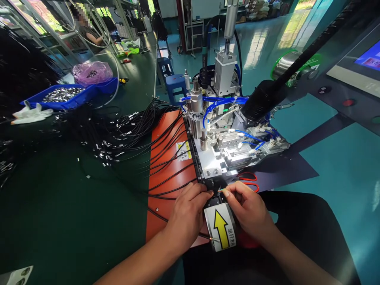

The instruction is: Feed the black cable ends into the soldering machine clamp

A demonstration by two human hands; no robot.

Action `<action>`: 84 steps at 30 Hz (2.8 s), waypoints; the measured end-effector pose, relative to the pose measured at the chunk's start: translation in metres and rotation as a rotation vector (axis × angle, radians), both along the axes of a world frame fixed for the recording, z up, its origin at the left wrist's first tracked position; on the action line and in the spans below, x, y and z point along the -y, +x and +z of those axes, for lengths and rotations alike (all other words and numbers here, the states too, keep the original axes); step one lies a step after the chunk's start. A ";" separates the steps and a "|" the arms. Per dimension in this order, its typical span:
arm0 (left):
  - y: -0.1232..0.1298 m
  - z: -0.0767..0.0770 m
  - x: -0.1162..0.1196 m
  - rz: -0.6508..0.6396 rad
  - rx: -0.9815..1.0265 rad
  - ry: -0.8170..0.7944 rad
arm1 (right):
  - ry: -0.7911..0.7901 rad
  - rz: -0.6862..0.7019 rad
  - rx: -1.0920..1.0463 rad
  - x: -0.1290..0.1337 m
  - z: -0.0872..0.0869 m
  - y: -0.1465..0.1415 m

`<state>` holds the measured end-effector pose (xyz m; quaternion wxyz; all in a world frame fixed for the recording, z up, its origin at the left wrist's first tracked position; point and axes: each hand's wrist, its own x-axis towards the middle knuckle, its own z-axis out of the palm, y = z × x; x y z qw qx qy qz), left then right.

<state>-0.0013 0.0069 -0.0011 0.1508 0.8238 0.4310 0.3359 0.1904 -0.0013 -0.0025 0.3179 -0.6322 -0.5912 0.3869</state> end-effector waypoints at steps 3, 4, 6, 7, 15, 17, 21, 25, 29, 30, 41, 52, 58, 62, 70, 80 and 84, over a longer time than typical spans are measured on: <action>-0.001 -0.002 0.001 -0.002 0.009 -0.017 | 0.019 0.012 0.030 0.001 0.000 0.005; -0.001 -0.003 0.001 -0.002 0.012 -0.025 | 0.037 0.016 0.044 0.000 0.001 0.007; -0.001 -0.004 0.001 -0.008 0.018 -0.039 | 0.097 0.039 0.075 -0.001 0.002 0.012; -0.001 -0.005 0.001 -0.013 0.018 -0.046 | 0.130 0.063 0.087 -0.003 0.002 0.013; -0.001 -0.008 0.002 -0.013 0.037 -0.049 | 0.199 0.206 0.088 -0.009 0.002 0.013; -0.001 -0.008 0.002 -0.014 0.040 -0.053 | 0.200 0.193 0.097 -0.009 0.003 0.013; -0.001 -0.008 0.001 -0.011 0.039 -0.043 | 0.203 0.184 0.090 -0.009 0.004 0.013; -0.001 -0.007 0.001 -0.010 0.033 -0.049 | 0.196 0.182 0.082 -0.011 0.004 0.012; -0.001 -0.006 0.002 -0.010 0.034 -0.048 | 0.168 0.183 0.108 -0.014 0.006 0.011; -0.001 -0.006 0.002 -0.012 0.033 -0.044 | 0.161 0.189 0.116 -0.015 0.006 0.011; -0.002 -0.008 0.002 -0.015 0.008 -0.040 | 0.122 0.157 0.144 -0.015 0.008 0.004; -0.002 -0.006 0.002 -0.015 -0.024 -0.030 | -0.264 0.102 -0.050 -0.015 0.003 0.013; -0.002 -0.007 0.004 0.004 -0.057 -0.014 | -0.162 0.156 -0.034 -0.014 0.008 0.007; -0.003 -0.002 0.006 0.010 -0.107 -0.040 | -0.116 0.177 -0.003 -0.015 0.007 0.005; -0.016 0.009 0.002 -0.016 -0.136 -0.020 | 0.011 0.181 0.117 -0.014 0.003 0.004; -0.014 0.009 0.001 -0.047 -0.189 0.002 | 0.041 0.164 0.150 -0.017 0.004 0.001; -0.014 0.020 0.002 -0.020 -0.275 -0.105 | -0.030 0.111 0.099 -0.010 0.007 0.007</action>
